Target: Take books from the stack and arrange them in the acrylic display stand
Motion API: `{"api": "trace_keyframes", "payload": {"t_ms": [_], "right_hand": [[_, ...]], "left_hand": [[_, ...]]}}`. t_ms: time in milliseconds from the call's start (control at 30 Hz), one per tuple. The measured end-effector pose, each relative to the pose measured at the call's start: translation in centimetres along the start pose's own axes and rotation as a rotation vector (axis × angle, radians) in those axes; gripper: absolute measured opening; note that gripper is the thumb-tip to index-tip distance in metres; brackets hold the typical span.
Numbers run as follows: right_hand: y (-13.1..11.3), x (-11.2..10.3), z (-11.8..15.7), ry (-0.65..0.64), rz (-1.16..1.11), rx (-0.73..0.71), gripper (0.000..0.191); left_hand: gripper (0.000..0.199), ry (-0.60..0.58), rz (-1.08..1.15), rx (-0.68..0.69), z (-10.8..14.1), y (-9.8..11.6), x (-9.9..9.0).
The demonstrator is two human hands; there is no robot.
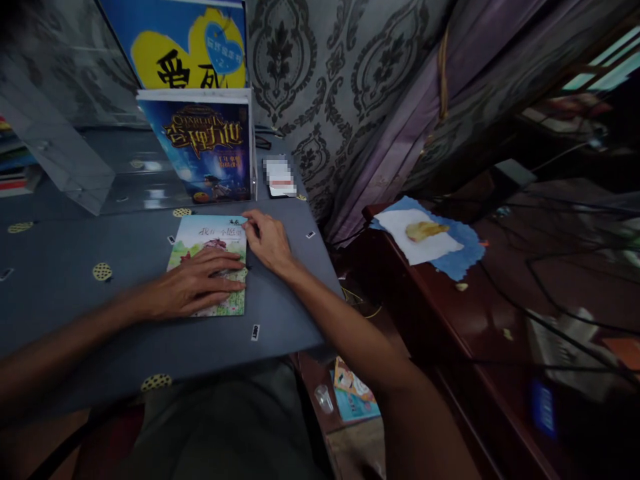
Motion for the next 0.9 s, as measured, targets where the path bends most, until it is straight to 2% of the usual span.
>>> {"api": "trace_keyframes", "payload": {"t_ms": [267, 400, 600, 900], "right_hand": [[-0.3, 0.0, 0.1, -0.008, 0.002, 0.0, 0.026], [-0.3, 0.0, 0.1, -0.023, 0.004, -0.003, 0.025], [-0.2, 0.2, 0.1, -0.025, 0.033, -0.002, 0.027], [-2.3, 1.3, 2.1, -0.152, 0.333, -0.037, 0.035]], "left_hand": [[0.031, -0.047, -0.04, -0.015, 0.0, 1.1, 0.2], [0.032, -0.104, -0.012, 0.034, 0.8, 2.2, 0.4], [0.034, -0.127, -0.054, 0.017, 1.4, 2.9, 0.8], [0.036, -0.109, -0.137, -0.005, 2.3, 4.3, 1.8]]}}
Point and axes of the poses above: each hand's wrist, its own z-axis away from the middle knuckle, its own x-axis out of the palm, y = z × x, the point moved 5 cm from there along -z, towards the middle knuckle, and after that the axes turned 14 degrees about -y, right-handed, at the moved point
